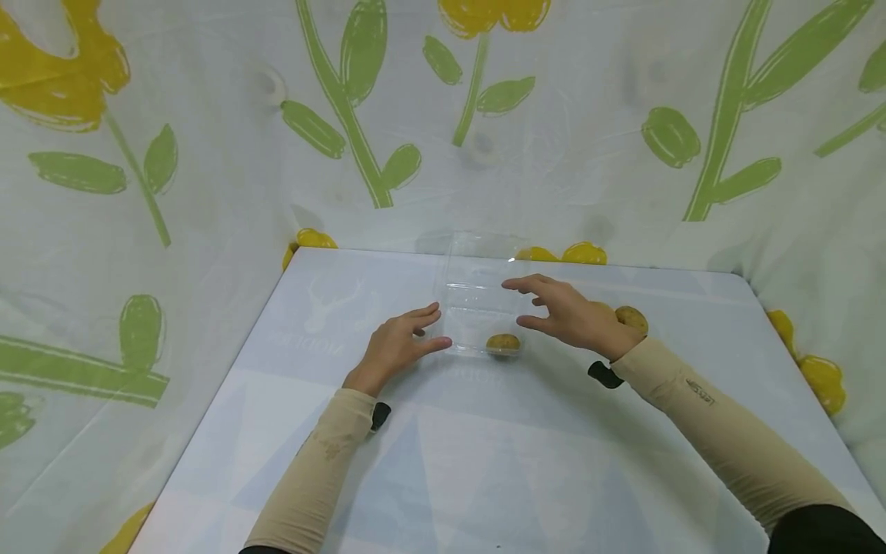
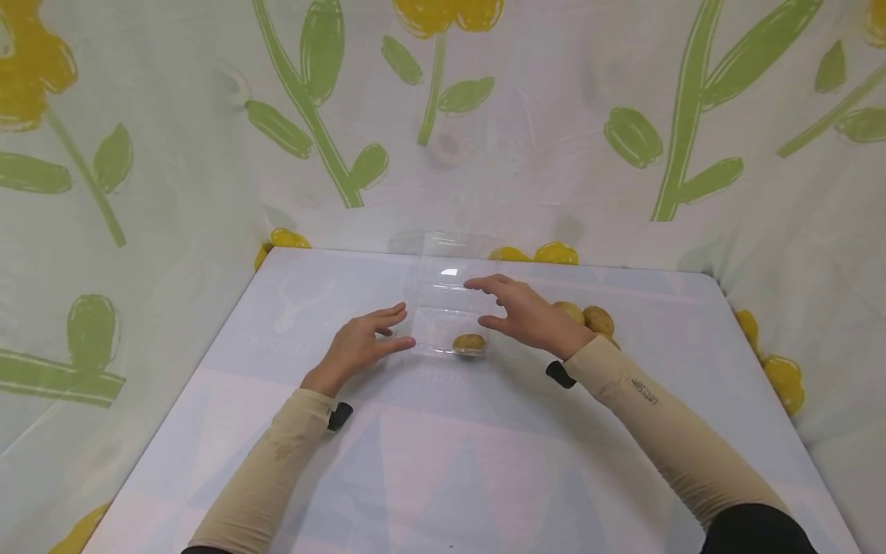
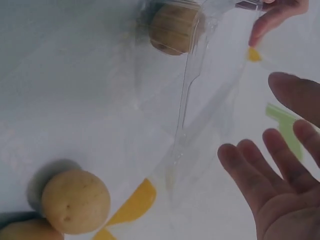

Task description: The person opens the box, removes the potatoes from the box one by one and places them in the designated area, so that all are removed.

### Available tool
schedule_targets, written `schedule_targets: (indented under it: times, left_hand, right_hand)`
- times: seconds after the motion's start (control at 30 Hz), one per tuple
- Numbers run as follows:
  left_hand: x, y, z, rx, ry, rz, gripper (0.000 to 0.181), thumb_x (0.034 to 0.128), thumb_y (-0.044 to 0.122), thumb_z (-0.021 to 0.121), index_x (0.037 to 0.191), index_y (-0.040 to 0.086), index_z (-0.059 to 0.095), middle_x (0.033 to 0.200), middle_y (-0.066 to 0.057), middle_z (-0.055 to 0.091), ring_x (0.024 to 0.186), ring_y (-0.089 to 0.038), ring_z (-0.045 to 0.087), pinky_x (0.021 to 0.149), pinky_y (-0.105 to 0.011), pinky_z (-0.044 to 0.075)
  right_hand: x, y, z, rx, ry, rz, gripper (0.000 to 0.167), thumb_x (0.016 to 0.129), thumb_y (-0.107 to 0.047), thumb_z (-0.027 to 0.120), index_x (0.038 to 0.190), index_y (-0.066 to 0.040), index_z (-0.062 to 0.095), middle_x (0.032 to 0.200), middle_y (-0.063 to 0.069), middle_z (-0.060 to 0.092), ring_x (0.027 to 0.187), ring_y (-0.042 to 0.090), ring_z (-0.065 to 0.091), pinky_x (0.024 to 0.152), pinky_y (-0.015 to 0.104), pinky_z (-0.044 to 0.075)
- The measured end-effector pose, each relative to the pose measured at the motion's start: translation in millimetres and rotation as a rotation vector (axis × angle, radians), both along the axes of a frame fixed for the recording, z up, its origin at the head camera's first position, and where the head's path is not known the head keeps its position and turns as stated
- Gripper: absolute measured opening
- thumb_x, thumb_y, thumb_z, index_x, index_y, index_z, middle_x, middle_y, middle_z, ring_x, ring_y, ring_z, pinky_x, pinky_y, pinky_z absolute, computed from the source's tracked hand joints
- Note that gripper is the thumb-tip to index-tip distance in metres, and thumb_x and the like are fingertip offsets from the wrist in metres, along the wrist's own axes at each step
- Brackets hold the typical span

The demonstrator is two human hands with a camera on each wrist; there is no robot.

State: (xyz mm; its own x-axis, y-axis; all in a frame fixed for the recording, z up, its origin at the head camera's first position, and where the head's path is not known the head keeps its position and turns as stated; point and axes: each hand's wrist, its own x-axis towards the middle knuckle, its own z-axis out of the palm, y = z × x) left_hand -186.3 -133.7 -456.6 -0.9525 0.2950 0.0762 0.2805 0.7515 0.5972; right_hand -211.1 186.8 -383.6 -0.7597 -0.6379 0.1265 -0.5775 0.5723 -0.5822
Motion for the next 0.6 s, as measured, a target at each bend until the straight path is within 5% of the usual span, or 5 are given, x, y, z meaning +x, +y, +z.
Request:
schedule_targets:
  times: [0.4,0.6]
  left_hand:
    - [-0.9,0.4,-2.1,0.004,-0.023,0.020,0.075,0.0845,0.058,0.075,0.148,0.023,0.055,0.153,0.019,0.044,0.107,-0.012,0.067,0.084,-0.038,0.054]
    - [-1.9,0.0,-3.8,-0.003,-0.011,0.019,0.076,0.0840,0.061,0.074,0.147,0.023,0.056,0.153,0.020,0.044,0.106,-0.011,0.067,0.083,-0.038,0.054]
  right_hand:
    - [-13.7,-21.7,-18.8,0.032,-0.169,0.127,0.060,0.086,0.000,0.079,0.141,-0.006,0.057,0.141,0.012,0.059,0.121,0.036,0.061,0.093,0.044,0.057]
    - [-14.9,-29.7,-27.7,0.155,-0.145,0.163,0.058,0.087,-0.004,0.080,0.141,-0.003,0.057,0.140,0.012,0.059,0.119,0.033,0.062,0.092,0.039,0.057]
